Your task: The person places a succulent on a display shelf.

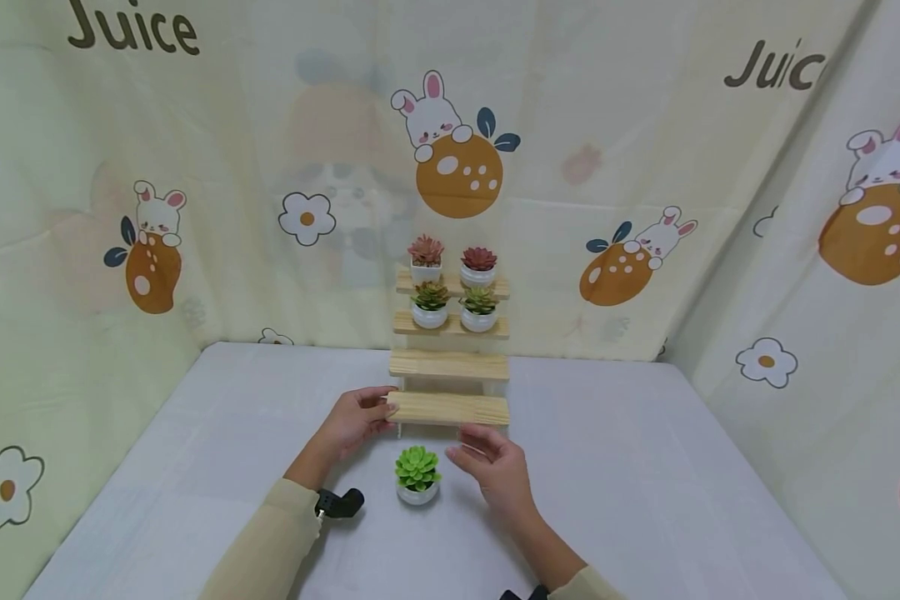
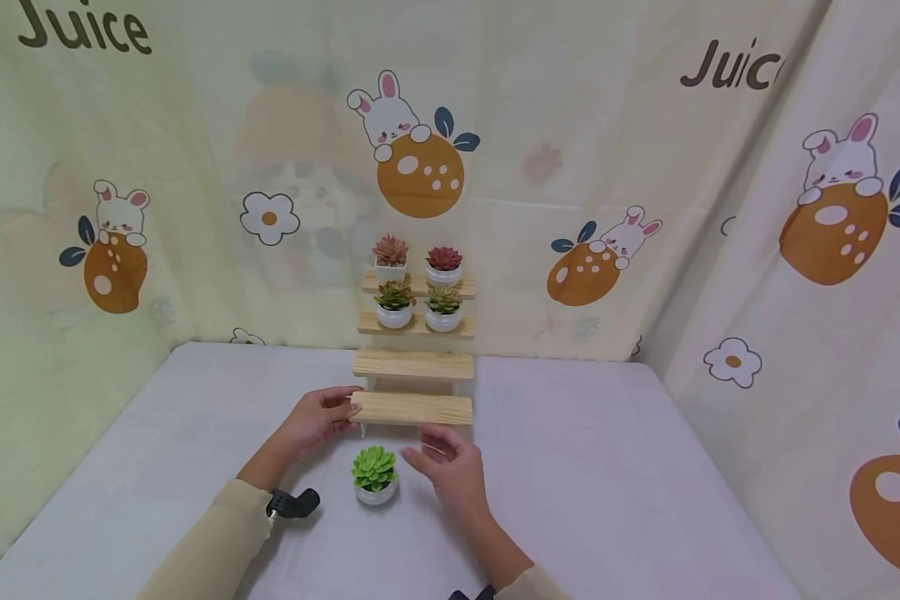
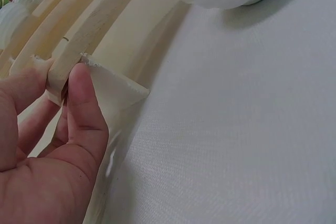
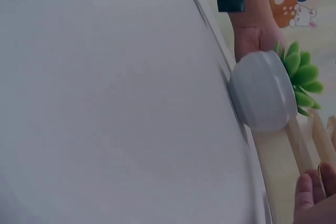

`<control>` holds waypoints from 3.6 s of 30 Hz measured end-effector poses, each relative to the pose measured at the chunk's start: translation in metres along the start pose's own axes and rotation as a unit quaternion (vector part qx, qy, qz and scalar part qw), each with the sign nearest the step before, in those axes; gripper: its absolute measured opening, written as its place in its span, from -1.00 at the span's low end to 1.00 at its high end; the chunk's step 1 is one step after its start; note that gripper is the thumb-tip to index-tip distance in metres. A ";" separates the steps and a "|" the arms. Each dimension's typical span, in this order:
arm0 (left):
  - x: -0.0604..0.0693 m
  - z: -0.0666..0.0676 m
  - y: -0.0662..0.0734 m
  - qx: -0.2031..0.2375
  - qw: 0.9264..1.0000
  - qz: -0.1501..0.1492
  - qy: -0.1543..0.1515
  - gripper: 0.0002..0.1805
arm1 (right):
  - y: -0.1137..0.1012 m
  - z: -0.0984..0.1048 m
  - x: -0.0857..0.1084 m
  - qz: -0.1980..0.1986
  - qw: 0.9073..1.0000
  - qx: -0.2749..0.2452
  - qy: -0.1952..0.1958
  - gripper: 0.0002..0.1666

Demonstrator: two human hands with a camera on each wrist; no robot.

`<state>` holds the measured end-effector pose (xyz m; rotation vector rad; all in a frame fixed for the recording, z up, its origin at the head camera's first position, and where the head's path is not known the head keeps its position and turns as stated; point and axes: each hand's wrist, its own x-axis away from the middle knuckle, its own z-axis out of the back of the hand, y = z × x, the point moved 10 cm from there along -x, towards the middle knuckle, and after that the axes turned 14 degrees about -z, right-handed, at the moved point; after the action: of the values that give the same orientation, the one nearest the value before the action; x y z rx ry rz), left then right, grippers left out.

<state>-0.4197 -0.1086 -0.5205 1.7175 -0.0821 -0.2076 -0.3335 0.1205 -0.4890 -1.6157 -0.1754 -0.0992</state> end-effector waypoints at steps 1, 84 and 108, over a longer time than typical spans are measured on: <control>0.000 0.000 0.000 0.000 1.000 0.000 0.000 -0.49 | 0.002 -0.003 0.002 -0.007 1.000 0.008 -0.010 -0.37; 0.002 -0.001 0.002 0.013 1.000 0.014 -0.014 -0.42 | -0.001 -0.053 -0.006 -0.017 0.989 0.122 -0.081 -0.28; 0.002 0.000 0.001 0.015 1.000 0.011 -0.014 -0.42 | -0.039 -0.057 -0.021 -0.001 0.991 0.101 -0.086 -0.29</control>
<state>-0.4180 -0.1089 -0.5201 1.7434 -0.1260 -0.2153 -0.3583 0.0644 -0.4513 -1.4211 -0.3098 0.0563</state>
